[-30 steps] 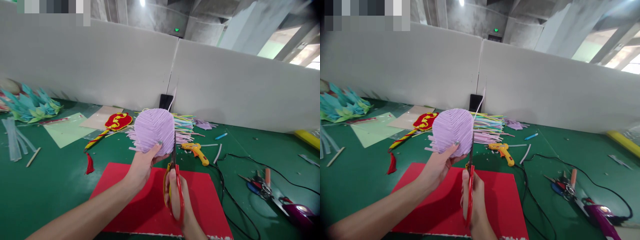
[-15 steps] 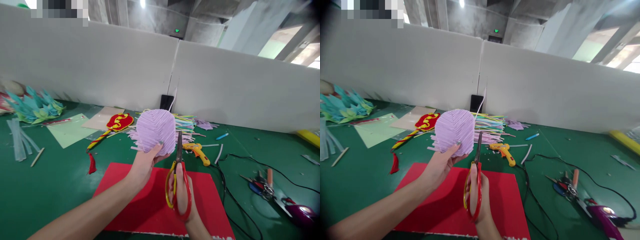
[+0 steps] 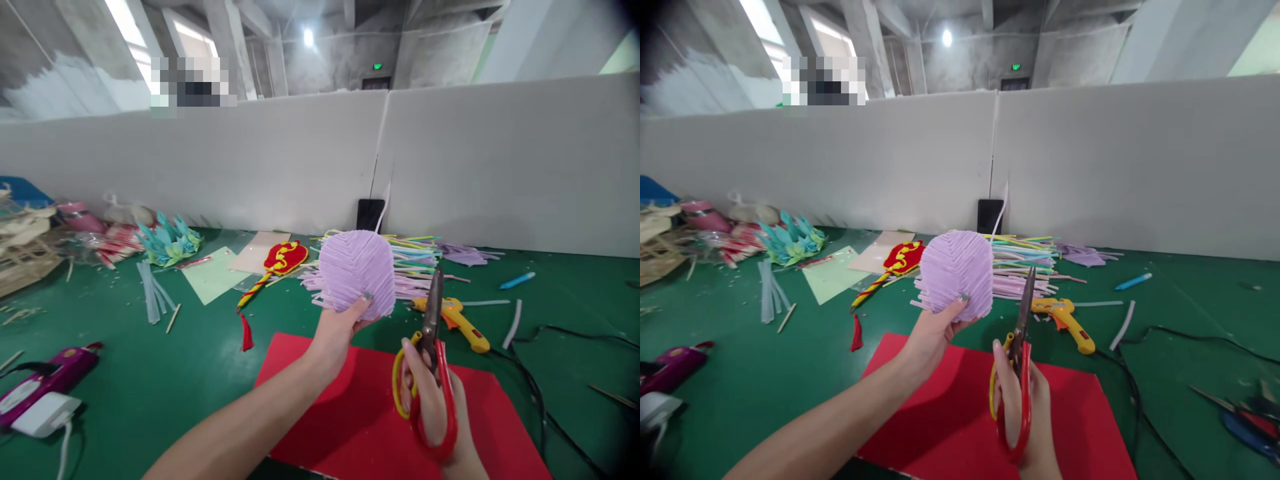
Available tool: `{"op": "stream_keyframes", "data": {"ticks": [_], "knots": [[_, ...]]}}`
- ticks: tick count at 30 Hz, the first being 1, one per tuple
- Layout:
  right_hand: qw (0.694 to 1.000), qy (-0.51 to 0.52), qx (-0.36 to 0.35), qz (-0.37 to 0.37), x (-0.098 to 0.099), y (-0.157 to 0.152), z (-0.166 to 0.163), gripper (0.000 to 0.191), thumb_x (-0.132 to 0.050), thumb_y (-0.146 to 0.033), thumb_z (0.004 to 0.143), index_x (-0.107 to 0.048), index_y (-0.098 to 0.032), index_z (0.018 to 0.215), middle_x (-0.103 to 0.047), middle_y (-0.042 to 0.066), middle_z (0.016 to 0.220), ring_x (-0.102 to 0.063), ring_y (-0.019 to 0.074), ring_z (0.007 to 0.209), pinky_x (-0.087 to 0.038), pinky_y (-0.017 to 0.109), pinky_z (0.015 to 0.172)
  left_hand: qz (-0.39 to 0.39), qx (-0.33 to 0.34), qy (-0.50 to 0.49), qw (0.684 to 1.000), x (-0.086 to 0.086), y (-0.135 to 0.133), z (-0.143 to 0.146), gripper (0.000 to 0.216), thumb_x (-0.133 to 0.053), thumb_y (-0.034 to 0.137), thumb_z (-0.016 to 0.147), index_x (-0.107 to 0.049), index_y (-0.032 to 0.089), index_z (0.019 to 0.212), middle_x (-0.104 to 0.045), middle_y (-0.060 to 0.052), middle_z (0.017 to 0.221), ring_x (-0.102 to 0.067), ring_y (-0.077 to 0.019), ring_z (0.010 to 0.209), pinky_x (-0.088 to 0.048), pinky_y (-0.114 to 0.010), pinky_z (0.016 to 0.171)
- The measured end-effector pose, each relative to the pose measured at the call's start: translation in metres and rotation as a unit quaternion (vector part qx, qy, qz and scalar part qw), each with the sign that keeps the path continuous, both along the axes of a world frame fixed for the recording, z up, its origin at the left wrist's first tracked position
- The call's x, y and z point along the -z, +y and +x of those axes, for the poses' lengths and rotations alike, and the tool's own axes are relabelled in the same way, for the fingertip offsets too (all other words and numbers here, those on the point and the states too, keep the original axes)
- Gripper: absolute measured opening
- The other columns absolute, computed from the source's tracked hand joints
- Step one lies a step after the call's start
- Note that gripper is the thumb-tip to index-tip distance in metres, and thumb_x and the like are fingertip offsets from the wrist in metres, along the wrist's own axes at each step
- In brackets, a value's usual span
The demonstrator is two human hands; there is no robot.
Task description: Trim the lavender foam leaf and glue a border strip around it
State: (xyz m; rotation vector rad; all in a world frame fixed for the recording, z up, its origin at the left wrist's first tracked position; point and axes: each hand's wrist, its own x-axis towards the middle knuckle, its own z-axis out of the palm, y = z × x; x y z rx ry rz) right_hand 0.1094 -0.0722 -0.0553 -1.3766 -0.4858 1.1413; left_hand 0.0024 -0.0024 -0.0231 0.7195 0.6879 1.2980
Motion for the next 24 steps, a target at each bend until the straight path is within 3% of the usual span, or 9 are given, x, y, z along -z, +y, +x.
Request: {"op": "stream_keyframes", "data": {"ticks": [8,13,18,24], "knots": [[1.000,0.018,-0.005,0.013,0.007,0.005,0.005,0.046,-0.074,-0.056,0.054,-0.045,-0.021,0.060,-0.042,-0.008,0.038,-0.037,0.0084,0.029,-0.029,0.022,0.030,0.018,-0.005,-0.009,1.000,0.007,0.013,-0.006,0.059,-0.073,0.016,0.068,-0.053,0.024,0.123,-0.067,-0.005,0.109,-0.063,-0.0215,0.096,-0.053,-0.034,0.081],[0.998,-0.034,-0.046,0.034,0.004,0.006,0.005,0.040,-0.069,-0.051,0.066,-0.043,-0.021,0.059,-0.042,-0.008,0.037,-0.040,0.0083,0.030,-0.031,0.021,0.033,0.004,0.036,-0.048,0.998,0.015,0.022,-0.013,0.066,-0.073,0.009,0.061,-0.054,0.023,0.122,-0.069,-0.004,0.105,-0.064,-0.0204,0.092,-0.052,-0.031,0.079],[0.998,-0.039,-0.047,0.027,0.004,0.007,0.004,0.041,-0.066,-0.053,0.069,-0.042,-0.021,0.058,-0.042,-0.008,0.035,-0.040,0.0081,0.029,-0.031,0.020,0.032,-0.011,0.065,-0.074,0.995,0.023,0.027,-0.017,0.066,-0.071,0.003,0.058,-0.055,0.021,0.120,-0.071,-0.004,0.097,-0.066,-0.0180,0.084,-0.051,-0.030,0.078],[0.998,-0.018,-0.036,0.040,0.011,0.009,0.001,0.040,-0.071,-0.050,0.064,-0.044,-0.020,0.062,-0.042,-0.009,0.036,-0.038,0.0074,0.028,-0.030,0.019,0.031,-0.002,0.069,-0.085,0.994,0.020,0.026,-0.016,0.066,-0.071,0.003,0.058,-0.055,0.021,0.120,-0.072,-0.003,0.095,-0.067,-0.0179,0.082,-0.052,-0.029,0.076]]}}
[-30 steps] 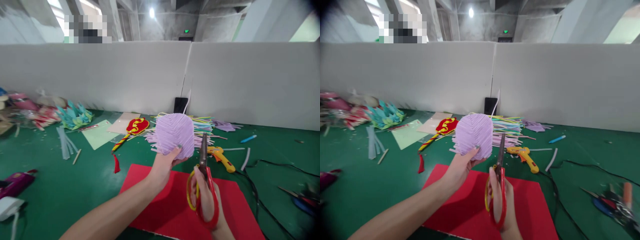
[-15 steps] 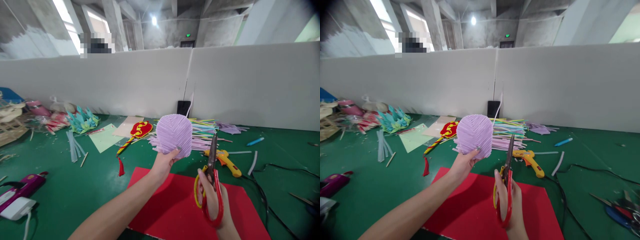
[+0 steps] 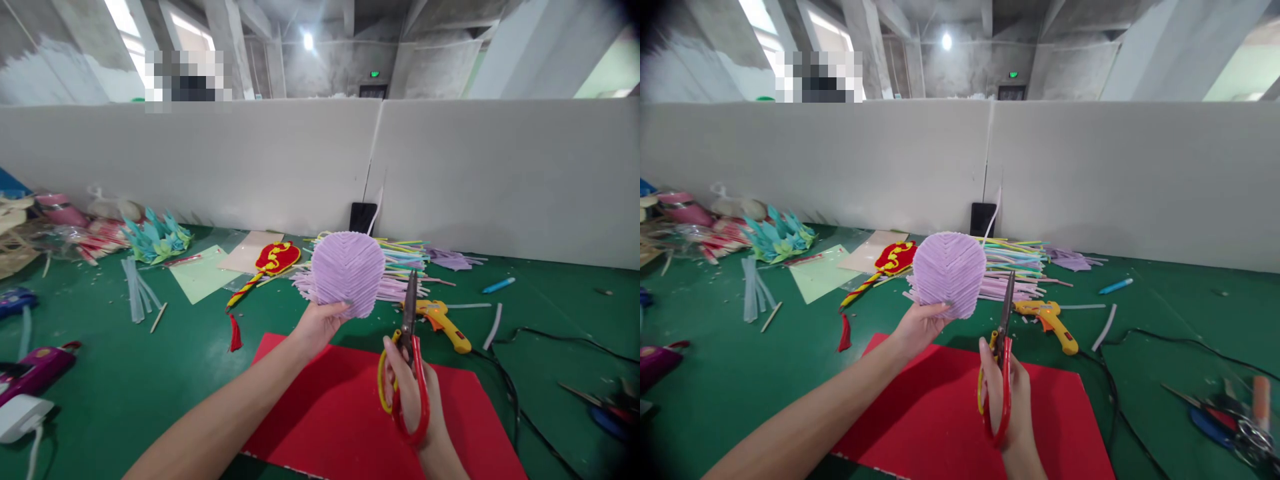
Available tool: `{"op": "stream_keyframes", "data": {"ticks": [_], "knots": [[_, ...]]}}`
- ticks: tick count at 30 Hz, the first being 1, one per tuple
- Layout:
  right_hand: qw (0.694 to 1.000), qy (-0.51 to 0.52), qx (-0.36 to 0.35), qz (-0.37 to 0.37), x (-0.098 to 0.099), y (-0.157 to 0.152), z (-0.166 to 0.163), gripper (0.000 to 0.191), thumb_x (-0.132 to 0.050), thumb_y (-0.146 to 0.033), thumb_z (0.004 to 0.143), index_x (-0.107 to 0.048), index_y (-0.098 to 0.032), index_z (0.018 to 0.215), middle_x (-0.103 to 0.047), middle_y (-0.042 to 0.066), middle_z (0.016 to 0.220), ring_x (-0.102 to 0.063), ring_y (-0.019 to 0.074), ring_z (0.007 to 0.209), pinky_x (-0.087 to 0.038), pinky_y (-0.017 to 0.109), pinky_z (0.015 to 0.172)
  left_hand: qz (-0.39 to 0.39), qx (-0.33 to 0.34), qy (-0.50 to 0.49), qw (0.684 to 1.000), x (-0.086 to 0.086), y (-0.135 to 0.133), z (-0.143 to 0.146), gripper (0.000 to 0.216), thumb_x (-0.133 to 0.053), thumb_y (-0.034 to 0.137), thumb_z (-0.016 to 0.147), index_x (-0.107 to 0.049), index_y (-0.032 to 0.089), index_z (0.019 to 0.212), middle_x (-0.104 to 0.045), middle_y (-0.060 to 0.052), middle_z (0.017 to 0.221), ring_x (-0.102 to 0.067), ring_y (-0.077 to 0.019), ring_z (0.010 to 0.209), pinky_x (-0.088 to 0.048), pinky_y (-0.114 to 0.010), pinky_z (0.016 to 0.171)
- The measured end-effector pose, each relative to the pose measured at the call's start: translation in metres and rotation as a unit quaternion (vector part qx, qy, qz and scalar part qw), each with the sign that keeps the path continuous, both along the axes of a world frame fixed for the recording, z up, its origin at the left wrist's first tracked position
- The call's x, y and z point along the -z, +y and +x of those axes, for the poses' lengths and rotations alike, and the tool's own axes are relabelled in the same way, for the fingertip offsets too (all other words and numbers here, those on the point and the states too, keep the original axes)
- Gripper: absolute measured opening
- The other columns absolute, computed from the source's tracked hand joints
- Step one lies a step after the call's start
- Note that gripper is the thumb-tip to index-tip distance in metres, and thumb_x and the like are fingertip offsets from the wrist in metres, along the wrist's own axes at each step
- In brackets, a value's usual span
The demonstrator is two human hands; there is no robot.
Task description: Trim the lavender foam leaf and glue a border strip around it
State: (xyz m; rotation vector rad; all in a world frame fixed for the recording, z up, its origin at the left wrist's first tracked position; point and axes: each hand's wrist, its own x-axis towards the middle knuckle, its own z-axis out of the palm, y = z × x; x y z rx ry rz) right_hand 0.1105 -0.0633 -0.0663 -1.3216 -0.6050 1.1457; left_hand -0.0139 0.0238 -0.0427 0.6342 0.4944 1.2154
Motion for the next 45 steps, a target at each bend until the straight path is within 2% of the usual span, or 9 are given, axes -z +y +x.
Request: {"op": "stream_keyframes", "data": {"ticks": [5,10,12,17,21,30,37,42,45], "knots": [[1.000,-0.006,-0.013,0.007,0.001,-0.002,0.001,0.041,-0.072,-0.047,0.064,-0.042,-0.020,0.059,-0.041,-0.009,0.037,-0.038,0.0070,0.029,-0.029,0.019,0.032,-0.008,-0.001,0.009,1.000,-0.006,-0.003,0.002,0.055,-0.070,0.006,0.063,-0.059,0.021,0.115,-0.072,-0.003,0.096,-0.067,-0.0163,0.081,-0.053,-0.026,0.073],[1.000,0.015,-0.007,-0.024,0.002,0.000,0.002,0.041,-0.069,-0.052,0.064,-0.044,-0.021,0.060,-0.040,-0.009,0.037,-0.035,0.0074,0.029,-0.029,0.021,0.030,-0.062,0.010,0.051,0.997,-0.010,-0.010,0.006,0.030,-0.070,0.018,0.067,-0.068,0.013,0.096,-0.073,-0.006,0.085,-0.067,-0.0169,0.068,-0.051,-0.023,0.057],[0.999,0.020,-0.004,-0.026,0.002,0.001,0.002,0.041,-0.069,-0.054,0.064,-0.045,-0.021,0.061,-0.040,-0.009,0.037,-0.034,0.0072,0.029,-0.028,0.021,0.030,-0.057,0.005,0.052,0.997,-0.013,-0.014,0.007,0.034,-0.073,0.018,0.065,-0.068,0.014,0.098,-0.073,-0.006,0.085,-0.067,-0.0166,0.068,-0.051,-0.023,0.059],[1.000,-0.011,0.003,0.011,-0.003,-0.002,0.004,0.043,-0.066,-0.053,0.069,-0.042,-0.020,0.056,-0.039,-0.008,0.035,-0.035,0.0071,0.029,-0.028,0.020,0.032,0.011,0.019,0.038,0.999,-0.025,-0.020,0.005,0.061,-0.079,0.013,0.058,-0.060,0.020,0.116,-0.073,-0.004,0.088,-0.066,-0.0188,0.087,-0.049,-0.027,0.081],[1.000,0.005,0.023,0.001,-0.008,-0.002,0.005,0.044,-0.066,-0.054,0.068,-0.043,-0.020,0.055,-0.040,-0.008,0.036,-0.036,0.0080,0.029,-0.028,0.021,0.031,-0.004,-0.029,0.045,0.999,-0.022,-0.013,0.004,0.056,-0.075,0.011,0.063,-0.059,0.021,0.116,-0.073,-0.002,0.089,-0.066,-0.0176,0.088,-0.051,-0.026,0.077],[0.999,0.035,0.028,-0.022,-0.009,-0.001,0.003,0.041,-0.070,-0.054,0.062,-0.045,-0.022,0.058,-0.041,-0.008,0.035,-0.035,0.0092,0.028,-0.029,0.023,0.029,-0.024,-0.052,0.042,0.997,-0.019,-0.005,0.004,0.054,-0.072,0.007,0.065,-0.058,0.018,0.117,-0.073,-0.004,0.092,-0.067,-0.0179,0.082,-0.053,-0.028,0.076],[1.000,0.018,0.016,0.006,-0.009,-0.001,0.004,0.041,-0.066,-0.054,0.067,-0.044,-0.021,0.055,-0.039,-0.007,0.034,-0.034,0.0087,0.027,-0.026,0.022,0.029,0.006,-0.007,0.027,1.000,-0.016,-0.006,0.003,0.056,-0.075,0.007,0.061,-0.061,0.018,0.114,-0.072,-0.006,0.093,-0.066,-0.0217,0.092,-0.049,-0.032,0.087],[0.999,0.028,0.026,-0.013,-0.011,0.000,0.004,0.040,-0.069,-0.052,0.065,-0.045,-0.022,0.057,-0.040,-0.008,0.035,-0.035,0.0092,0.028,-0.029,0.022,0.030,-0.027,-0.044,0.032,0.998,-0.012,0.000,0.001,0.051,-0.071,0.004,0.064,-0.062,0.018,0.112,-0.073,-0.004,0.091,-0.067,-0.0176,0.084,-0.052,-0.028,0.080],[0.999,0.034,0.019,-0.015,-0.010,0.000,0.003,0.041,-0.068,-0.052,0.067,-0.044,-0.021,0.056,-0.039,-0.008,0.034,-0.036,0.0084,0.028,-0.029,0.021,0.030,-0.017,-0.036,0.024,0.999,-0.012,0.000,0.002,0.053,-0.070,0.004,0.065,-0.060,0.018,0.115,-0.073,-0.004,0.092,-0.067,-0.0182,0.085,-0.052,-0.030,0.082]]}}
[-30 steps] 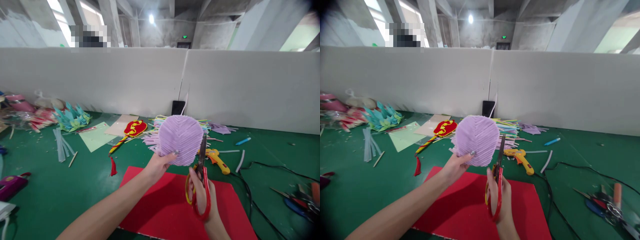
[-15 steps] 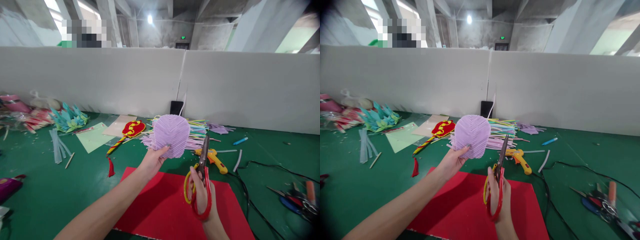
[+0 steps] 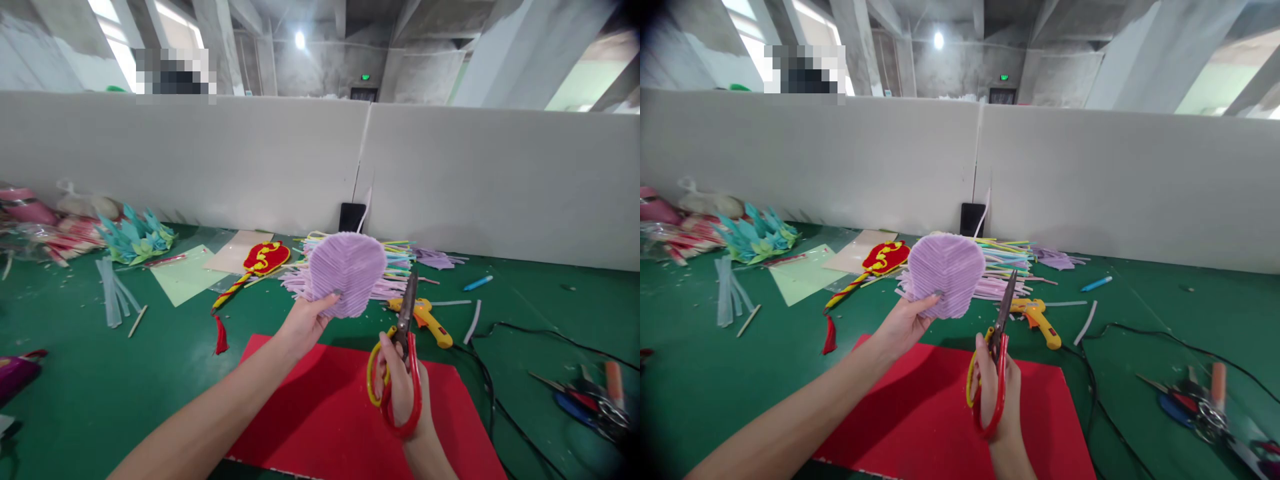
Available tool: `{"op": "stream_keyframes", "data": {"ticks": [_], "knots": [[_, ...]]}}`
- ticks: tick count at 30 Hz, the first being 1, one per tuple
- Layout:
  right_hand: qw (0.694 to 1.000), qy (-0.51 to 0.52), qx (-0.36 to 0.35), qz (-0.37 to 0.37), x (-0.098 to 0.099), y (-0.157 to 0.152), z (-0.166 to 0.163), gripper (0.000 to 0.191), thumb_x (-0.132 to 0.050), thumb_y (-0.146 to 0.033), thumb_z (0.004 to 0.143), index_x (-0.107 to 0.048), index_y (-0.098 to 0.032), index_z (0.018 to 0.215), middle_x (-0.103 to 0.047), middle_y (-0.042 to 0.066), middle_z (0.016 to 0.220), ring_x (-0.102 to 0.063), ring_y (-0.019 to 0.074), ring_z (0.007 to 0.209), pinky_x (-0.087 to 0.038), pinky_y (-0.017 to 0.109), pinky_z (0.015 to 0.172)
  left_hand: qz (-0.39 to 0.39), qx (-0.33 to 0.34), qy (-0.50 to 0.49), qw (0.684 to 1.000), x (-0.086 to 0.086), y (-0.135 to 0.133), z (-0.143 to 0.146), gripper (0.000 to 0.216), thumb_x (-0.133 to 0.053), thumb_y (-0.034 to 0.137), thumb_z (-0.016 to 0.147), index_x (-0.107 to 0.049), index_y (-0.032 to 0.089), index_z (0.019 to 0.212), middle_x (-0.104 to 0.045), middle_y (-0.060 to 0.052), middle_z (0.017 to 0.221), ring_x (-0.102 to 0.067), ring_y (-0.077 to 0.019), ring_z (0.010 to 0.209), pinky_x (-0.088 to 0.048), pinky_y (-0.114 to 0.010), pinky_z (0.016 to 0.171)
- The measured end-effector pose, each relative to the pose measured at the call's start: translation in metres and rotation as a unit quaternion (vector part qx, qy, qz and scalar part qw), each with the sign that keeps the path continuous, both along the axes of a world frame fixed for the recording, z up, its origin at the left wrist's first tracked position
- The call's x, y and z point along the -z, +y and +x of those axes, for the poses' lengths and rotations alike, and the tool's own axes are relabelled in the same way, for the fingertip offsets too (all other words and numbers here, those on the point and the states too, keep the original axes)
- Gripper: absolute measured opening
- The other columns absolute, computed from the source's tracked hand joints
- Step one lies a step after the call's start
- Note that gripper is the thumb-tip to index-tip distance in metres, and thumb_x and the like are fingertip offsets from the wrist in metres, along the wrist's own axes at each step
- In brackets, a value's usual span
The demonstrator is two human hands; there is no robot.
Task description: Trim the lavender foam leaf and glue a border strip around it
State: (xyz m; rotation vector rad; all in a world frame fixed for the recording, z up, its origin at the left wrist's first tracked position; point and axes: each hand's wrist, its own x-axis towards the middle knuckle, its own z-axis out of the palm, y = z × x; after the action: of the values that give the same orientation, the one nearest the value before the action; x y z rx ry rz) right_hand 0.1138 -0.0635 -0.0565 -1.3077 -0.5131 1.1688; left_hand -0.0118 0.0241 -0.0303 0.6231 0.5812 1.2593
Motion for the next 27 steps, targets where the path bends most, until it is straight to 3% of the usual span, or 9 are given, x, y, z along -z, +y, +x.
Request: {"op": "stream_keyframes", "data": {"ticks": [13,17,27], "knots": [[1.000,0.011,0.008,0.006,0.0007,0.0003,-0.0012,0.042,-0.068,-0.054,0.065,-0.044,-0.020,0.055,-0.039,-0.008,0.033,-0.034,0.0075,0.027,-0.028,0.020,0.028,0.007,0.007,-0.003,1.000,-0.0031,-0.0017,0.0006,0.061,-0.073,0.002,0.061,-0.058,0.018,0.118,-0.073,-0.004,0.089,-0.067,-0.0175,0.083,-0.052,-0.026,0.079],[1.000,0.002,0.006,-0.001,-0.0014,-0.0002,-0.0021,0.043,-0.068,-0.054,0.065,-0.045,-0.020,0.054,-0.039,-0.008,0.033,-0.035,0.0078,0.027,-0.029,0.020,0.029,-0.024,-0.015,0.005,1.000,-0.0033,-0.0009,-0.0004,0.058,-0.071,0.001,0.061,-0.059,0.017,0.116,-0.073,-0.003,0.084,-0.067,-0.0149,0.076,-0.053,-0.023,0.073],[0.999,-0.033,0.007,0.011,-0.0047,-0.0024,0.0011,0.045,-0.065,-0.057,0.068,-0.042,-0.021,0.053,-0.038,-0.008,0.032,-0.034,0.0080,0.028,-0.027,0.020,0.031,-0.025,0.011,0.020,0.999,-0.0055,-0.0029,0.0010,0.054,-0.069,0.001,0.062,-0.061,0.016,0.113,-0.073,-0.005,0.086,-0.068,-0.0163,0.076,-0.054,-0.023,0.070]]}}
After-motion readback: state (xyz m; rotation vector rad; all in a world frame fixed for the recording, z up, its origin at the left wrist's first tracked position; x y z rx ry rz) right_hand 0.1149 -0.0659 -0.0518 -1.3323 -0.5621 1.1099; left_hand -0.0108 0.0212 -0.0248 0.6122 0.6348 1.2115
